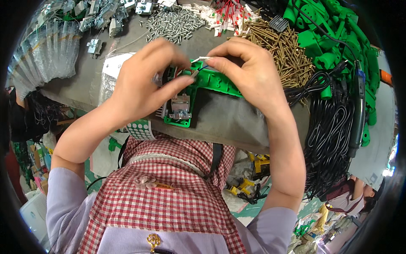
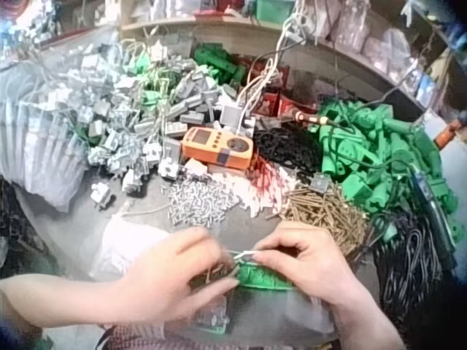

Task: Assembling the internal wiring and housing of a green plastic power tool using a soldering iron and power screwdriver.

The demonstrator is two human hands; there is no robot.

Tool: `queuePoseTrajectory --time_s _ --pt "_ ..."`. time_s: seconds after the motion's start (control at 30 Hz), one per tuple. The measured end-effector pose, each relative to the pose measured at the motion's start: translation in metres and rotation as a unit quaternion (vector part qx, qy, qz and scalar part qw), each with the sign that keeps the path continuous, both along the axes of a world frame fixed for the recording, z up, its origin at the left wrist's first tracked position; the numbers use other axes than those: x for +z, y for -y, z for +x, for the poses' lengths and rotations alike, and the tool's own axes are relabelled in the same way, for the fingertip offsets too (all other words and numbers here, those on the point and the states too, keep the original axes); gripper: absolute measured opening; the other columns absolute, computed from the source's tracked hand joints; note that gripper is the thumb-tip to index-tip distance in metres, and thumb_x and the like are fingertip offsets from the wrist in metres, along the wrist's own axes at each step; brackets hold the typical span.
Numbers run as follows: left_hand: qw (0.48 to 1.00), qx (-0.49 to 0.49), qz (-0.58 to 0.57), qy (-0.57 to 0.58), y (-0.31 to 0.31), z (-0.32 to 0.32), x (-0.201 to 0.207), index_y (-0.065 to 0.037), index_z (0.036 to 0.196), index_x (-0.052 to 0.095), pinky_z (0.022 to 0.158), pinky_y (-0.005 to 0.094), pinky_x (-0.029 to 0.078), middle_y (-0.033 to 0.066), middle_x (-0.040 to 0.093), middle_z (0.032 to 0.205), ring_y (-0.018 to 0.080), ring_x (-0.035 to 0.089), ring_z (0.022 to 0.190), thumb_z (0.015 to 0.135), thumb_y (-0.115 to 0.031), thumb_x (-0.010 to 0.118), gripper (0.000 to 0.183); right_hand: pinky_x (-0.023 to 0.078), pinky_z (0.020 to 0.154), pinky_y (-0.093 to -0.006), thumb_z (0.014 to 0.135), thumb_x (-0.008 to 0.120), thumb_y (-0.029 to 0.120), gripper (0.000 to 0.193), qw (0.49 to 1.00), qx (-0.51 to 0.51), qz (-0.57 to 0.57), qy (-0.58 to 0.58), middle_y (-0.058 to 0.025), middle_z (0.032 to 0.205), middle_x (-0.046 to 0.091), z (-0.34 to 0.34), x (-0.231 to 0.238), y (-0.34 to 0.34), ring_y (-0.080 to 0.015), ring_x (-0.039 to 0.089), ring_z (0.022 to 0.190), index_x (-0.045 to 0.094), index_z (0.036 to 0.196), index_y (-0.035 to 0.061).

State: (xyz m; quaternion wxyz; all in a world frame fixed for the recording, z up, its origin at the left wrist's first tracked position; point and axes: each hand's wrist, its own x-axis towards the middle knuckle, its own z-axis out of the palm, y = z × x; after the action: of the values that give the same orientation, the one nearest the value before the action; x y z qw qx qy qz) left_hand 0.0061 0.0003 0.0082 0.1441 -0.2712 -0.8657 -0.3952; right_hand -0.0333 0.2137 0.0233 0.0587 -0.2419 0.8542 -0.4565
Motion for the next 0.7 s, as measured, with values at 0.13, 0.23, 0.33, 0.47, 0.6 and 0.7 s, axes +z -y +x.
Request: queuePoseTrajectory --time_s 0.13,0.23,0.33,0.47,0.6,0.7 --pt "0.997 -0.014 -0.008 -0.082 -0.011 -0.021 -0.01 -0.007 0.092 0.061 0.066 0.0351 0.047 0.0067 0.058 0.081 0.0266 0.057 0.076 0.073 -0.007 0.072 0.021 0.044 0.069 -0.026 0.08 0.07 0.012 0.015 0.999 -0.007 -0.028 0.035 -0.0046 0.079 0.062 0.0 -0.003 -0.001 -0.0123 0.057 0.075 0.068 0.087 -0.0017" --pt "0.996 -0.051 -0.018 -0.07 -0.003 -0.022 -0.009 -0.005 0.086 0.062 0.067 0.0357 0.046 0.0066 0.057 0.079 0.0267 0.056 0.077 0.075 -0.006 0.07 0.014 0.044 0.07 -0.0251 0.08 0.069 0.011 0.014 1.0 0.019 -0.003 0.013 -0.0044 0.079 0.061 0.001 -0.004 -0.004 -0.0115 0.057 0.076 0.067 0.087 -0.0016" --pt "0.998 -0.062 -0.002 -0.001 0.002 -0.017 -0.005 -0.004 0.085 0.063 0.067 0.0343 0.046 0.0065 0.056 0.078 0.0248 0.057 0.076 0.076 -0.004 0.069 0.011 0.044 0.07 -0.0248 0.081 0.069 0.011 0.015 0.998 0.036 -0.019 0.054 -0.0038 0.08 0.062 -0.001 -0.006 -0.004 -0.0109 0.057 0.076 0.067 0.088 -0.0018" --pt "0.999 -0.017 0.019 0.041 0.003 -0.013 -0.008 -0.003 0.087 0.063 0.064 0.0315 0.046 0.0066 0.055 0.078 0.0223 0.057 0.073 0.077 -0.003 0.07 0.012 0.044 0.069 -0.0238 0.082 0.069 0.011 0.015 0.992 0.006 -0.069 0.103 -0.0031 0.079 0.062 0.003 -0.011 -0.002 -0.0096 0.057 0.075 0.068 0.09 -0.0017" --pt "0.994 -0.001 0.087 0.06 -0.001 -0.01 -0.01 -0.003 0.087 0.063 0.063 0.031 0.046 0.0073 0.057 0.079 0.0224 0.057 0.072 0.075 -0.004 0.072 0.014 0.043 0.067 -0.0227 0.083 0.068 0.009 0.013 0.993 -0.002 -0.082 0.084 -0.0022 0.078 0.063 0.007 -0.016 0.004 -0.008 0.056 0.074 0.069 0.091 -0.0012" --pt "0.999 -0.015 0.04 0.015 -0.001 -0.01 -0.008 -0.003 0.088 0.063 0.064 0.0315 0.046 0.0082 0.058 0.08 0.0218 0.058 0.072 0.076 -0.007 0.073 0.016 0.042 0.064 -0.0218 0.083 0.069 0.008 0.012 0.99 -0.017 -0.116 0.083 -0.0011 0.077 0.062 0.013 -0.02 0.01 -0.0071 0.055 0.072 0.069 0.09 -0.0015"
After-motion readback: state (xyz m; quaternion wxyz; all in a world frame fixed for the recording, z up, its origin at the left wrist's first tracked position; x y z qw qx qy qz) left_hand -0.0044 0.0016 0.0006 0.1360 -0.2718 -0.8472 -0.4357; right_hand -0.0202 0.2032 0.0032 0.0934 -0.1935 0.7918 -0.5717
